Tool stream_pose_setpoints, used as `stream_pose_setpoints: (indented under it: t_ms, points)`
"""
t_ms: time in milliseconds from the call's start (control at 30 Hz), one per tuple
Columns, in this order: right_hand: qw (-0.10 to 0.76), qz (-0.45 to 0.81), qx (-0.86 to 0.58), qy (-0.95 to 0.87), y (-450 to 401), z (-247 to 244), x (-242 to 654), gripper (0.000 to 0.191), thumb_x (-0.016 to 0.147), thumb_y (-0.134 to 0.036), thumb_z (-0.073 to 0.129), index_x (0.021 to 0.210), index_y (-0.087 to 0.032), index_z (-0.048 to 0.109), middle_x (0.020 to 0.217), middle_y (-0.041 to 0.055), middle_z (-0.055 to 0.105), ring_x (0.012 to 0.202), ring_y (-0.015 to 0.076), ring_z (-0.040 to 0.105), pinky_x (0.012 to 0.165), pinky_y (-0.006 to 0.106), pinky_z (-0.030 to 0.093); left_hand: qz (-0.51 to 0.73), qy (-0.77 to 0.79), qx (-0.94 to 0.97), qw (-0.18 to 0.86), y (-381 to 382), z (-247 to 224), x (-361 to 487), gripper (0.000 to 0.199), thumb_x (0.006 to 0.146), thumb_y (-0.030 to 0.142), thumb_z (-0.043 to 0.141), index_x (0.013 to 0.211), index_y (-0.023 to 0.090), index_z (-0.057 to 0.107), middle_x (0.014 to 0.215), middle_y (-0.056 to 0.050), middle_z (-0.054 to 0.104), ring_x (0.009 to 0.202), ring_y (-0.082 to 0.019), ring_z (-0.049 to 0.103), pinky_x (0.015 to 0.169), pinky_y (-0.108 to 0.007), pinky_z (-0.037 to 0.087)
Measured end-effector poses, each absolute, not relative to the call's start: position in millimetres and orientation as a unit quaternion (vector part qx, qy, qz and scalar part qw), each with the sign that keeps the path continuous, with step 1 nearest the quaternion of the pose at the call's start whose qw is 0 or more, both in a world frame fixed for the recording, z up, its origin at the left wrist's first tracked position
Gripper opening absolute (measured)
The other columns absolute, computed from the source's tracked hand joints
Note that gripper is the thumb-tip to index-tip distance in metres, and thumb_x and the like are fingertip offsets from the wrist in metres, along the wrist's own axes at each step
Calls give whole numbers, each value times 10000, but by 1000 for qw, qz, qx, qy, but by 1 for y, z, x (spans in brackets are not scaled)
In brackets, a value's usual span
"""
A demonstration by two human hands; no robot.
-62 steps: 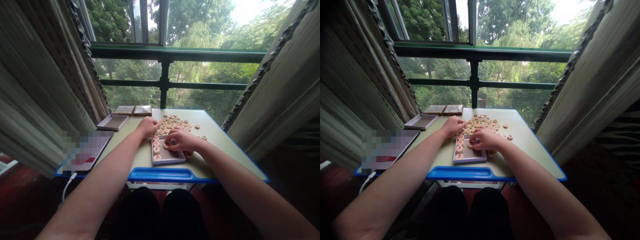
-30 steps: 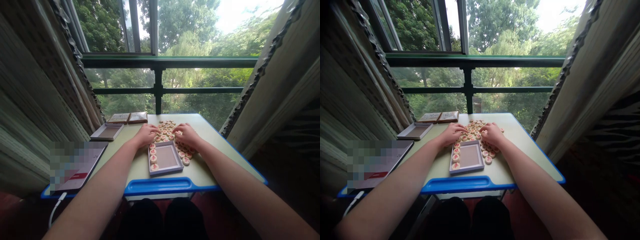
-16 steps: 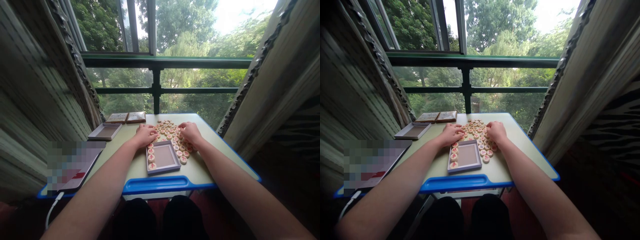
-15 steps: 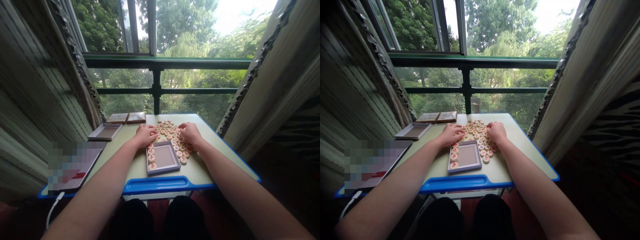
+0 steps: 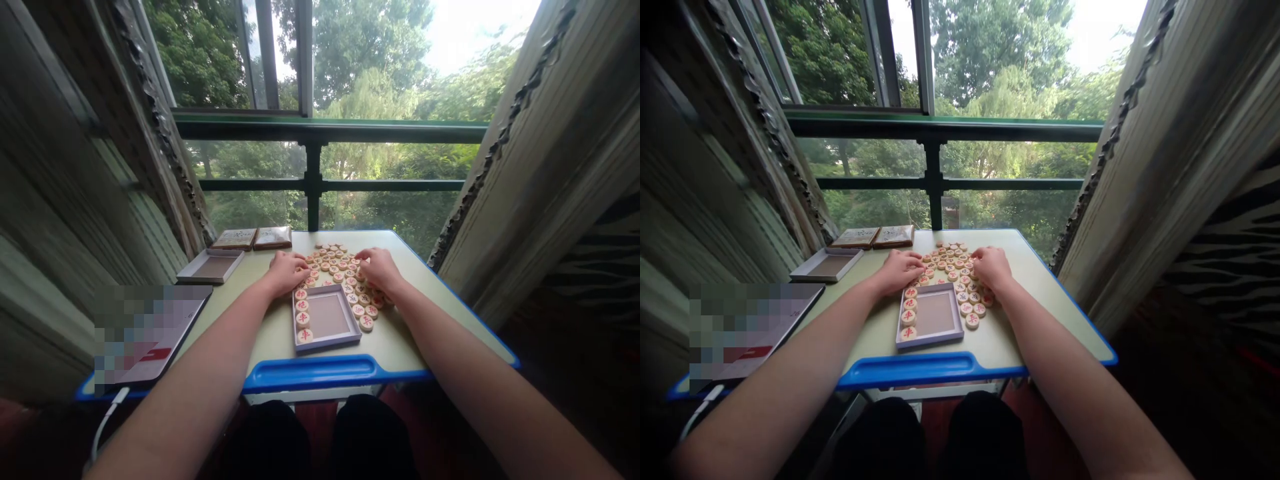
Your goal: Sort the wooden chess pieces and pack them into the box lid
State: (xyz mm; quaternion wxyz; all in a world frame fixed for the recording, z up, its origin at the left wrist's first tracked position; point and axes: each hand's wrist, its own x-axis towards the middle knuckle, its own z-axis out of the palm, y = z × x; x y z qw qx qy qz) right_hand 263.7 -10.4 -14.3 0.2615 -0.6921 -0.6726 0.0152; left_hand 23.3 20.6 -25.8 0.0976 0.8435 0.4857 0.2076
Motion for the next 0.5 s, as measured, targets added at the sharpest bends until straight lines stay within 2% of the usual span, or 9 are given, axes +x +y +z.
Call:
stream_pose_setpoints:
  t_ms: [133,267,500]
  points:
    - [264,38,-601,-754,-15,-14,254,333,746,-116,463,915,-248,718,1014,65,607,983,223,466,917,377,328,195,487,845,107,18,-23,25,315,786,438,454,951,329,699,1181,6,572,1073,-264,406,964,-419,245]
    - [231,95,-493,-834,-24,-12,244,318,770,-110,468,893,-255,723,1027,40,599,980,199,461,941,375,295,190,517,826,120,13,-18,28,384,812,472,378,865,316,725,1223,30,549,1083,-282,387,970,-434,240]
    - [191,112,-428,-877,-32,-3,240,306,874,-335,420,907,-273,717,1046,23,613,981,206,470,912,376,288,220,534,806,129,12,-15,30,503,850,496,271,830,294,731,1224,33,565,1065,-303,388,945,-473,254]
